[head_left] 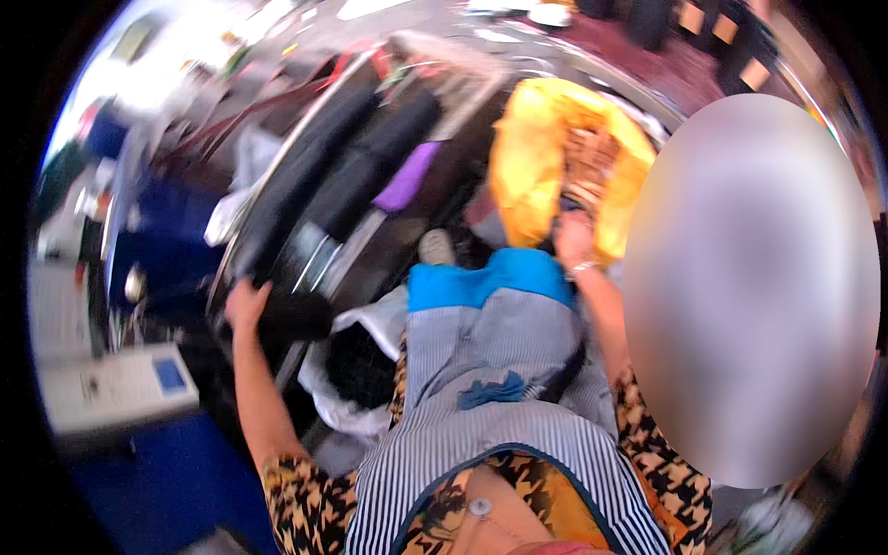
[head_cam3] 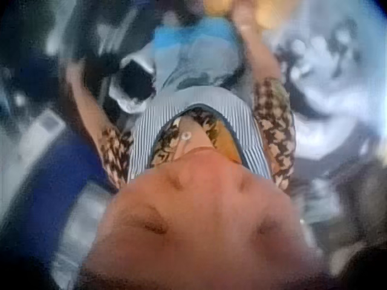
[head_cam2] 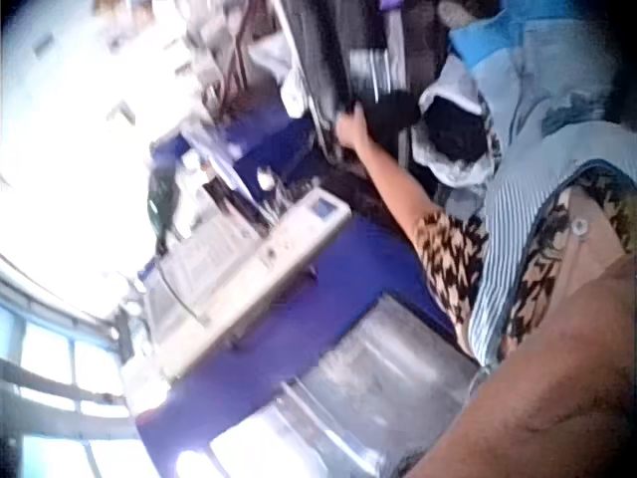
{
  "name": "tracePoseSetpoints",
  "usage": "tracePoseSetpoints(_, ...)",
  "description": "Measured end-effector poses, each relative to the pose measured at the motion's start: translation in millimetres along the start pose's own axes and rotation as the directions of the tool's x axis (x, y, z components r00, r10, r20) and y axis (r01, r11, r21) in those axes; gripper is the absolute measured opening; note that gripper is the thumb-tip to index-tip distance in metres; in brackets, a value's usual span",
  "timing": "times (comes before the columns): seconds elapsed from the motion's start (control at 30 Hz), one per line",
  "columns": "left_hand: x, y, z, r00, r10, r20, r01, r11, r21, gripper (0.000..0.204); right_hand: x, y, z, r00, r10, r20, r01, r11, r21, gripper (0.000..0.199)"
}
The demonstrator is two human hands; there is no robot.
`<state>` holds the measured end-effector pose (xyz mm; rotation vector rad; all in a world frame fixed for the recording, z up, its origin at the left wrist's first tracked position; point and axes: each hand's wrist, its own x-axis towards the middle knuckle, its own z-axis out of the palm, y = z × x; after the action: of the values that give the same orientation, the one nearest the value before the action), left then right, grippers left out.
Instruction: The person assembles black canisters by inserting wooden sticks, placing lids, and cleaning the exterior with a cloth before placing them on a rack.
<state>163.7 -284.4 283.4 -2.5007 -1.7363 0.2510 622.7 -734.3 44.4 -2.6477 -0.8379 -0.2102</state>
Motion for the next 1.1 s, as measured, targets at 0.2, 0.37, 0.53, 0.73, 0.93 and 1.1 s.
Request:
tracePoseSetpoints(0.2,-44.3,3.4,-27.5,0.988,0.034,-0.149,-0.045,0.996,-0.071,0.046,50.2,-32.7,-65.3,0.899,0.381,0.217,-0.396,0.493,0.774,0.033)
tracePoseSetpoints(0.37,-109.4,3.5,-54.4,0.792,0.141,-0.595,-0.409,0.845,-0.344,0.03,21.9,-183.3,-163.6,0.982,-0.188,0.001,0.128,0.673,0.728,0.032)
tracePoseSetpoints(0.53,-162.7,41.3,-77.0,0.604,0.157,-0.781,-0.625,0.701,-0.343,0.026,-35.2,-335.0,-231.5,0.595,-0.726,-0.344,0.715,0.283,0.639,0.023)
tracePoseSetpoints(0.73,-200.2,80.8,-70.1,0.604,0.11,-0.789,-0.724,0.491,-0.486,0.036,-71.1,-422.0,-225.4,0.366,-0.47,-0.803,0.85,-0.182,0.494,0.029)
tracePoseSetpoints(0.93,-216.6,77.6,-63.9,0.497,0.042,-0.867,-0.701,0.609,-0.372,0.03,-49.1,-393.6,-200.4,0.505,-0.598,-0.623,0.811,0.081,0.58,0.034)
tracePoseSetpoints(1.1,-218.3,98.8,-49.3,0.246,0.211,-0.946,-0.614,0.789,0.016,0.021,-4.8,-399.6,-198.7,0.76,-0.496,-0.419,0.646,0.505,0.573,0.052)
